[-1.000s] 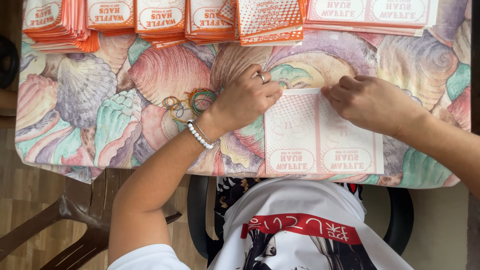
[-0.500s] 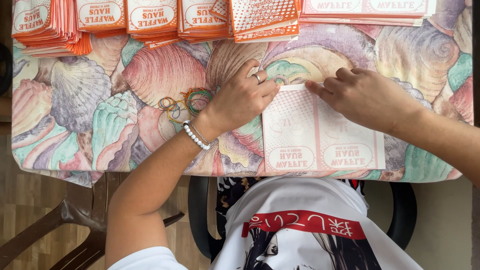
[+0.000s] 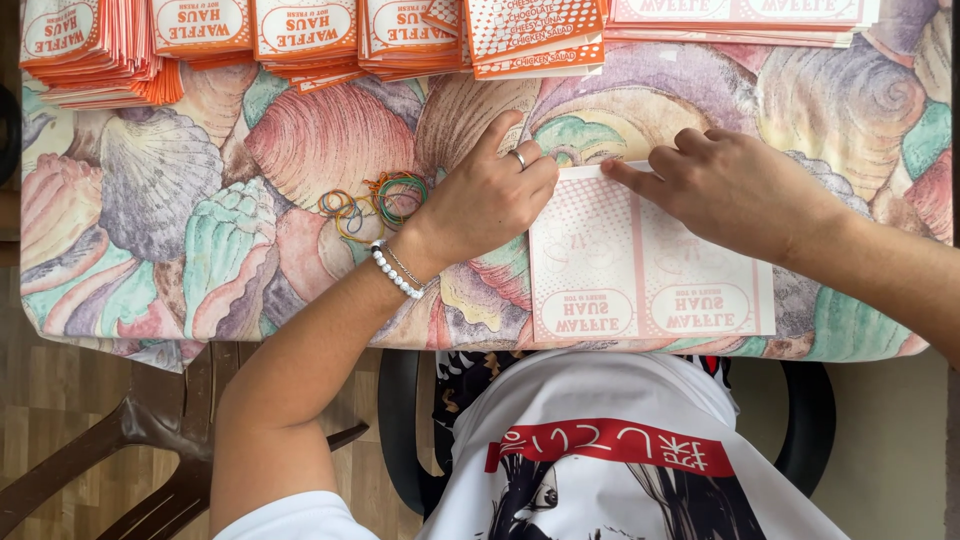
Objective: Folding printed paper sheets into small bags and stacking them.
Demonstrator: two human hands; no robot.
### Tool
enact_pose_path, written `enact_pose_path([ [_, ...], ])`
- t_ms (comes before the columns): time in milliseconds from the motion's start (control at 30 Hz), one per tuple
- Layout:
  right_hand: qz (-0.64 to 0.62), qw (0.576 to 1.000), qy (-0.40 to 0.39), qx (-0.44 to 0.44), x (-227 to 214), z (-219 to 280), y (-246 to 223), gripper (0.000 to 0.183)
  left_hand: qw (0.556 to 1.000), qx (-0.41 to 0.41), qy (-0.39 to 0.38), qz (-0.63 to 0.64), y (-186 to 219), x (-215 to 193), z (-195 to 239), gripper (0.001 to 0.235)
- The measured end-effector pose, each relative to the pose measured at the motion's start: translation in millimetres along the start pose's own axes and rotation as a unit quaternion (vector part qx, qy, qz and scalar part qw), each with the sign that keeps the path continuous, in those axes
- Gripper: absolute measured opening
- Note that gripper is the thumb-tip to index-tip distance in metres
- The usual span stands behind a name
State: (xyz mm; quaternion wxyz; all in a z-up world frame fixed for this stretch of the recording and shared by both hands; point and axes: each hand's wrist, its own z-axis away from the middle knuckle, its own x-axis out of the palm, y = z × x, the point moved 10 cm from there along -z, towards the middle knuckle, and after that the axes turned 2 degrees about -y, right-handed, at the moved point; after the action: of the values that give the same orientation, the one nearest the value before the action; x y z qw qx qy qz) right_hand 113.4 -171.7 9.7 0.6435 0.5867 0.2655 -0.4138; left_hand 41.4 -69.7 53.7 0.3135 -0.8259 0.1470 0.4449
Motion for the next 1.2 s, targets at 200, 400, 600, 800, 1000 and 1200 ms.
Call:
enact_pose_path([
  [200, 0.001, 1.000, 0.013, 0.000, -2, 1, 2, 0.068, 0.999, -0.029, -0.034, 0.018, -9, -3, 12, 0.023],
  [400, -0.004, 1.000, -0.015, -0.011, -1, -2, 1, 0.070, 0.993, -0.080, -0.054, 0.063, -11, -17, 8, 0.019],
  [600, -0.006, 1.000, -0.003, -0.022, 1, -2, 0, 0.064, 0.975, -0.133, -0.102, 0.143, 24, 14, -15, 0.041],
  [800, -0.023, 0.999, 0.035, -0.016, 9, 2, 4, 0.057, 0.970, -0.176, -0.166, -0.014, 27, 31, -17, 0.050],
  [1000, -0.020, 0.998, 0.061, -0.009, 13, 10, 4, 0.051, 0.967, -0.160, -0.183, -0.074, 35, 31, -12, 0.050],
  [1200, -0.041, 0.997, 0.064, -0.012, 7, 14, 8, 0.045, 0.968, -0.163, -0.180, -0.064, 34, 30, -10, 0.053],
])
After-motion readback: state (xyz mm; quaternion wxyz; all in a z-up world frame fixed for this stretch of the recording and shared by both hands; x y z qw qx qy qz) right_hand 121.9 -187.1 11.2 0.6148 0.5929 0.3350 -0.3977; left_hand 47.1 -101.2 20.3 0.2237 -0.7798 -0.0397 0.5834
